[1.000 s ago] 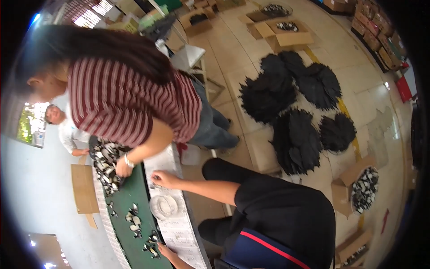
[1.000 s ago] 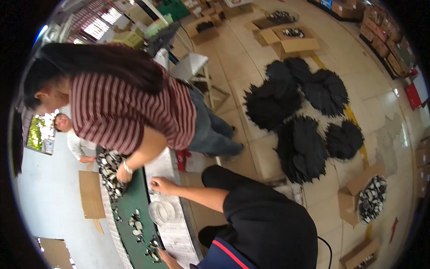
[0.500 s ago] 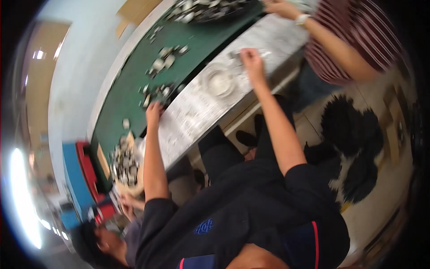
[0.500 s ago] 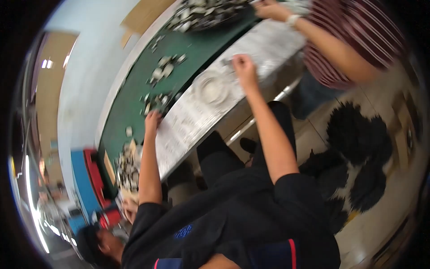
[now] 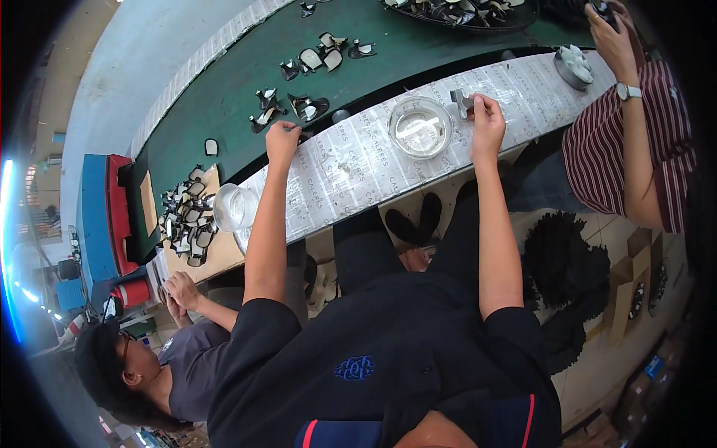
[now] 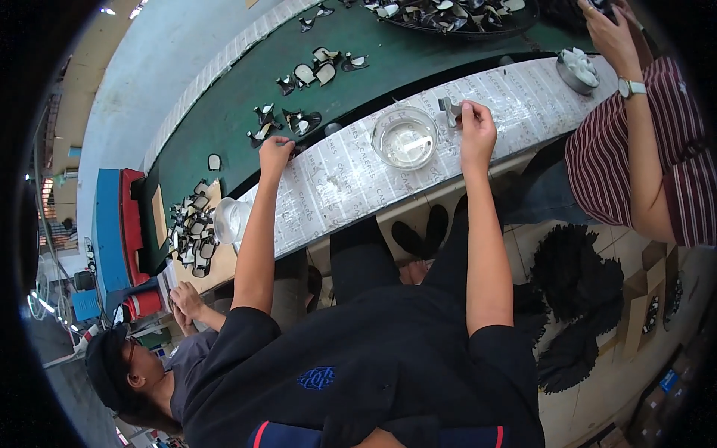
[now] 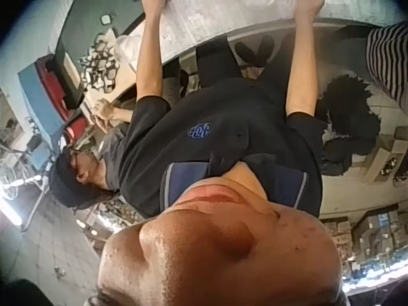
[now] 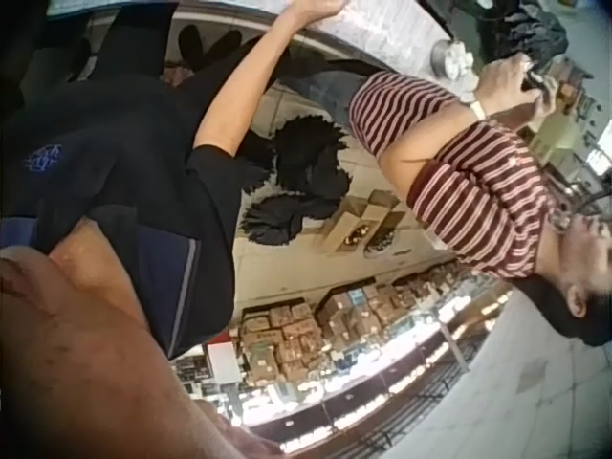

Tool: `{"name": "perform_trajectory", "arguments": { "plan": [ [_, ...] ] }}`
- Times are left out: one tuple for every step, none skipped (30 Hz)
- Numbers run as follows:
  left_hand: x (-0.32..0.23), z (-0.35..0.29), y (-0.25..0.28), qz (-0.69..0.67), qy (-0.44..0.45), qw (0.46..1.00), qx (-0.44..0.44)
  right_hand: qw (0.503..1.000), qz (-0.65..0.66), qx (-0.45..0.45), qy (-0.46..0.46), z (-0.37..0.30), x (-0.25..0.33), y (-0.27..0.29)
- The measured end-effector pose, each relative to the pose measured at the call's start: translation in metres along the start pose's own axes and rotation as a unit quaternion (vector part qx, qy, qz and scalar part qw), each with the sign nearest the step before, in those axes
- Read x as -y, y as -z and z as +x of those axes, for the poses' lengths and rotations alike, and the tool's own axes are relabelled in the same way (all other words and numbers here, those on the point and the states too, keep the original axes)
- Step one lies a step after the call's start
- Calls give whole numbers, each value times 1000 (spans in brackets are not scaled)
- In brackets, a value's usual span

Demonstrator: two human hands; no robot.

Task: Apply adhesive to small shoe components and join them together at a manufacturing workstation.

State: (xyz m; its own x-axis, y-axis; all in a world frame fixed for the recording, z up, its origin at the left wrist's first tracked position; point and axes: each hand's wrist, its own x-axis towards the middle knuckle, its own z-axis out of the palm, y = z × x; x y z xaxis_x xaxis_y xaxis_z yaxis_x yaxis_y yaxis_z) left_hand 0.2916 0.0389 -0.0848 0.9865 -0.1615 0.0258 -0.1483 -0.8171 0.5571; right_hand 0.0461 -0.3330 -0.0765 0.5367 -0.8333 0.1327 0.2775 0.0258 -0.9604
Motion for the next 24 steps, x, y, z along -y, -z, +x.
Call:
{"name": "perform_trajectory", "arguments": {
  "plan": [
    [-3, 4, 1, -4, 0, 1000, 2, 1000, 0, -2, -2, 0, -1, 2],
    [-6, 9, 5, -46, 22, 998, 20, 1000, -6, -6, -4, 1, -1, 3],
    [-7, 13, 9, -89, 44, 994, 37, 1000, -10, -4, -2, 1, -2, 4],
    [2, 23, 26, -145, 55, 986, 55, 1000, 2, -4, 1, 0, 1, -4],
    [-9, 25, 35, -225, 64, 967, 97, 1000, 0, -14, 3, 0, -1, 0],
    [-22, 27, 41, -253, 34, 964, 75, 1000, -17, -17, -1, 0, -2, 5],
    [-31, 30, 55, -278, 5, 960, 43, 1000, -18, -12, 2, 0, -1, 3],
    [-36, 35, 65, -282, 7, 959, 40, 1000, -14, -14, -1, 0, -1, 2],
    [-43, 43, 73, -284, -55, 957, 2, 1000, -9, -16, -4, 0, -2, 1],
    [-49, 50, 82, -285, -117, 951, -38, 1000, -11, -10, -3, 2, -4, 2],
    [-55, 57, 85, -288, -112, 950, -40, 1000, -14, -5, -3, 3, -5, 2],
    [-64, 66, 84, -249, -145, 956, -61, 1000, -14, -9, -1, 4, -6, 2],
    [-68, 73, 81, -208, -177, 958, -83, 1000, -12, -12, 1, 4, -6, 2],
    [-72, 80, 75, -210, -173, 958, -86, 1000, -15, -11, -6, 5, -6, 2],
    [-75, 86, 67, -187, -207, 956, -90, 1000, -17, -7, -5, 5, -7, 2],
    [-78, 93, 60, -163, -241, 952, -94, 1000, -16, -8, -5, 6, -7, 2],
    [-78, 98, 54, -166, -239, 952, -95, 1000, -14, -9, -5, 6, -8, 1],
    [-77, 102, 48, -144, -239, 959, -56, 1000, -11, -13, -10, 5, -10, 0],
    [-79, 104, 41, -124, -239, 963, -14, 1000, -16, -13, -9, 5, -10, 0],
    [-79, 106, 36, -105, -239, 965, 23, 1000, -23, -13, -12, 4, -10, 0],
    [-78, 106, 30, -109, -237, 965, 25, 999, -30, -14, -15, 4, -11, -1],
    [-82, 101, 27, -71, -235, 967, 63, 999, -36, -13, -15, 5, -10, -1],
    [-81, 97, 27, -31, -230, 968, 100, 999, -33, -20, -18, 5, -11, 0],
    [-81, 96, 29, -27, -241, 964, 113, 999, -30, -27, -22, 4, -12, 0]
  ]
}}
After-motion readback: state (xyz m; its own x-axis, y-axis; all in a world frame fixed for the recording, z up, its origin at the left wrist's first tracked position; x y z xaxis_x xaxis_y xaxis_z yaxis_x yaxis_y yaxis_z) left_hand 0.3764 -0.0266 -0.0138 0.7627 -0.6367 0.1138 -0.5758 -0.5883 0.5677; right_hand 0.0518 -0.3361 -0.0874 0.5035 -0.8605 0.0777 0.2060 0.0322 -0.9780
